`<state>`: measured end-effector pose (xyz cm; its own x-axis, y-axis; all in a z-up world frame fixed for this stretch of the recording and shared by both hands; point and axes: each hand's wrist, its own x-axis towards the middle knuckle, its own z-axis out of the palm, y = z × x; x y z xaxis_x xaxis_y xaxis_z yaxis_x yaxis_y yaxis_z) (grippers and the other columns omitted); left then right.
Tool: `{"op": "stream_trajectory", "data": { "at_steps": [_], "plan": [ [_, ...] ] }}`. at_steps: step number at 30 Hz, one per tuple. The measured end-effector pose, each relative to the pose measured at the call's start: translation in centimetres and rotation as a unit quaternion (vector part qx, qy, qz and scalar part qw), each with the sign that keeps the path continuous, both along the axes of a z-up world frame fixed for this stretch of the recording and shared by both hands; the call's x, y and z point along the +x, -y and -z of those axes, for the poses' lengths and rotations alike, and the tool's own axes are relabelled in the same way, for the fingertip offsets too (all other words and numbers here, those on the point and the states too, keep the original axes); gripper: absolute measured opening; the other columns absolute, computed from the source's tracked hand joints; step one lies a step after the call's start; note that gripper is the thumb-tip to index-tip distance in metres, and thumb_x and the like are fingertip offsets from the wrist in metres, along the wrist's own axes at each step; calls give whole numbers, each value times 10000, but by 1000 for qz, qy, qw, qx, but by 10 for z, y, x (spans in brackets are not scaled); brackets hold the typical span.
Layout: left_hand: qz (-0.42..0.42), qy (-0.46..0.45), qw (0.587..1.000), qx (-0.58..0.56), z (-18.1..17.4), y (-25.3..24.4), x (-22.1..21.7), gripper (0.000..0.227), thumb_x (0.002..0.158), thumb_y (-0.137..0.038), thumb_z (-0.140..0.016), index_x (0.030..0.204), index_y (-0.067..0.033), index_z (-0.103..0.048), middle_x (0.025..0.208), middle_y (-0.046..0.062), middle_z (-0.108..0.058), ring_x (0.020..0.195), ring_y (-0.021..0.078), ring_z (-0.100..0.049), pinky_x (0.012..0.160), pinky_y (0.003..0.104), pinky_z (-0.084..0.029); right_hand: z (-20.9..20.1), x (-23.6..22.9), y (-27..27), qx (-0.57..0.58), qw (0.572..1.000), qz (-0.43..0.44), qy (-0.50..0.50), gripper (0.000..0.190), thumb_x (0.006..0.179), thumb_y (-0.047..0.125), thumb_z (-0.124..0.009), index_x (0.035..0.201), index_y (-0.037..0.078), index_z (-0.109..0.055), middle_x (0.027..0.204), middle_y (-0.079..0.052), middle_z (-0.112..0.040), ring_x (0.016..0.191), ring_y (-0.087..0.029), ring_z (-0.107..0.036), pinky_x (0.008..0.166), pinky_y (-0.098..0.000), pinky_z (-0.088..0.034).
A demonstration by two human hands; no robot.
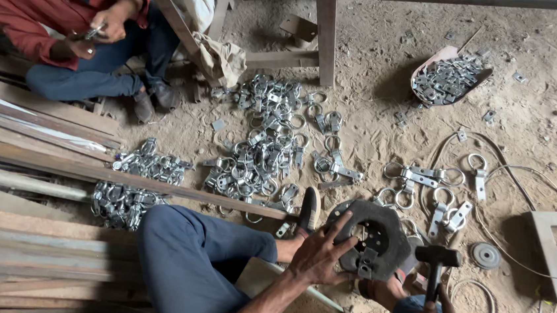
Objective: The person sits cross-legged on the floor and repeatedly hammers a metal part held in a dark mold. They adjust the part's position with their left hand while striking it with a hammer in their right hand. Piles of similar metal parts are scattered on the floor around them.
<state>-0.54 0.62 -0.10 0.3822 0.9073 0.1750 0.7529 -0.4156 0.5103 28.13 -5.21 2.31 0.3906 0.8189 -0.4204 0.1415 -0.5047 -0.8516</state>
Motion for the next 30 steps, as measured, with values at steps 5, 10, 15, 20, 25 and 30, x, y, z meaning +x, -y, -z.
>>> {"op": "stream_trajectory", "data": {
  "at_steps": [5,10,15,20,25,30],
  "plan": [
    [-29,-19,994,104,-13,-3,3,953,836,-837,-575,1552,-216,-474,1797,242,-110,1517,478,-456,992,531,-621,-4,1,3,-50,996,34,-69,497,1067,171,-509,1564,176,-488,650,-124,-548,407,-171,-455,360,-358,-363],
    [-23,104,992,68,-33,-23,6,1159,756,-786,-720,1660,-197,-296,1752,337,2,1512,553,-366,1097,659,-527,-2,6,0,-80,991,38,-103,516,1055,156,-479,1567,220,-458,676,-92,-538,431,-170,-445,366,-350,-346],
    [-45,115,988,-92,-41,-24,-5,1249,648,-648,-845,1649,-231,-226,1722,346,-20,1476,550,-351,994,555,-566,46,27,-10,-93,951,87,-281,371,1009,199,-431,1370,222,-511,692,-49,-513,395,-142,-348,338,-314,-285],
    [9,191,981,-21,-36,-24,-12,1292,689,-486,-923,1679,-166,-157,1701,221,-326,1563,412,-368,1243,528,-419,82,47,3,-105,699,140,-693,296,1091,315,-538,923,74,-497,688,23,-434,511,-76,-393,384,-227,-340],
    [-15,109,993,43,-47,-21,-5,1354,607,-479,-970,1614,-114,-141,1604,251,-304,1455,432,-388,1203,534,-375,-24,30,7,-30,920,183,-346,297,1067,247,-456,1354,188,-410,731,-2,-463,503,-93,-401,395,-240,-350],
    [-23,119,993,-4,-51,-19,-5,1292,659,-450,-947,1627,-121,-157,1634,258,-320,1463,415,-422,1174,498,-447,-101,-8,-7,82,978,151,-122,542,1070,190,-398,1604,231,-310,783,-10,-498,494,-98,-431,388,-267,-381]
  ]
}}
